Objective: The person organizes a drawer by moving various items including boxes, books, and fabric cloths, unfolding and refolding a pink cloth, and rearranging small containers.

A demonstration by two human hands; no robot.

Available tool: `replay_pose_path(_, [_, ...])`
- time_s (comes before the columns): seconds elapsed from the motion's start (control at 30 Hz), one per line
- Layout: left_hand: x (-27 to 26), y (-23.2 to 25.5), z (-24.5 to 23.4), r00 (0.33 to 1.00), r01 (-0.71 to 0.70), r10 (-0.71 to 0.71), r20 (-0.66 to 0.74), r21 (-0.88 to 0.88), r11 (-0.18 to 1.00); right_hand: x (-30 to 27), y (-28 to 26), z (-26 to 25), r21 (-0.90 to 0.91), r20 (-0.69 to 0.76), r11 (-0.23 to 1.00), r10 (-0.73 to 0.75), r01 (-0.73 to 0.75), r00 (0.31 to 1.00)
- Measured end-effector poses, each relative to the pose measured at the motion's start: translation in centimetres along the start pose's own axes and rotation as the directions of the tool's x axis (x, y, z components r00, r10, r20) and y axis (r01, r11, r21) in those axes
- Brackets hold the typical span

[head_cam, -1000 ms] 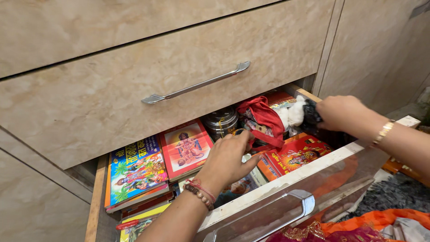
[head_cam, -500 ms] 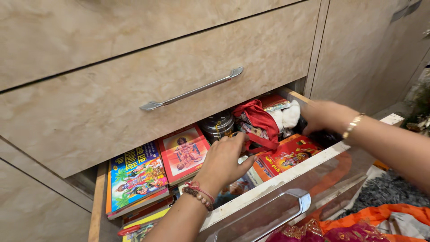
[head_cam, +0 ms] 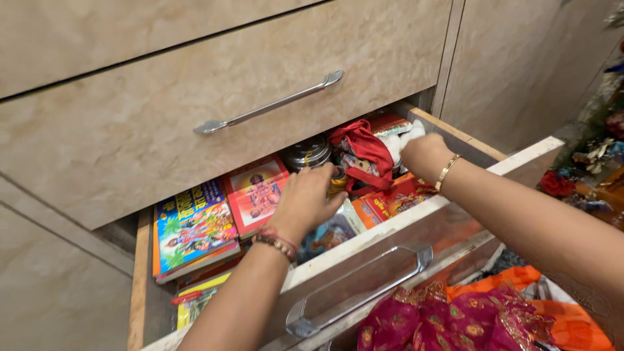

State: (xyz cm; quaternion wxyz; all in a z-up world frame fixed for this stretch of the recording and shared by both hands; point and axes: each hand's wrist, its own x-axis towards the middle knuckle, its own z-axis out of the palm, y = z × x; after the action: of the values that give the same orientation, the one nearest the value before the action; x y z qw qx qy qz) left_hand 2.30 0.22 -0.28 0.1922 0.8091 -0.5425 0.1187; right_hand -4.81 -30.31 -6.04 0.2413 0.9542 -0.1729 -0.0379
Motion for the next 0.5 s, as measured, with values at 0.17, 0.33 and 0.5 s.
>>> replay_pose_path(0.17, [-0.3, -0.6, -0.1, 0.999, -0.035, 0.038, -0.02, 0.117, 0.993, -4.7, -5.4, -10.1, 0.116, -0.127, 0.993, -0.013, 0.028, 0.992])
replay_pose_path(0.33, [-0.1, 1.5, -3.4, 0.98, -0.119, 0.145, -0.138, 0.177, 0.977, -14.1, -6.5, -13.5, 0.526, -0.241, 0.847, 0.055, 0.082, 0.969])
replay_pose_path(0.5, [-3.1, 9.1, -4.3, 0.86, -0.304, 0.208, -0.466, -0.14, 0.942, -23.1, 3.7, -8.5, 0.463, -0.803, 0.728, 0.104, 0.505, 0.586])
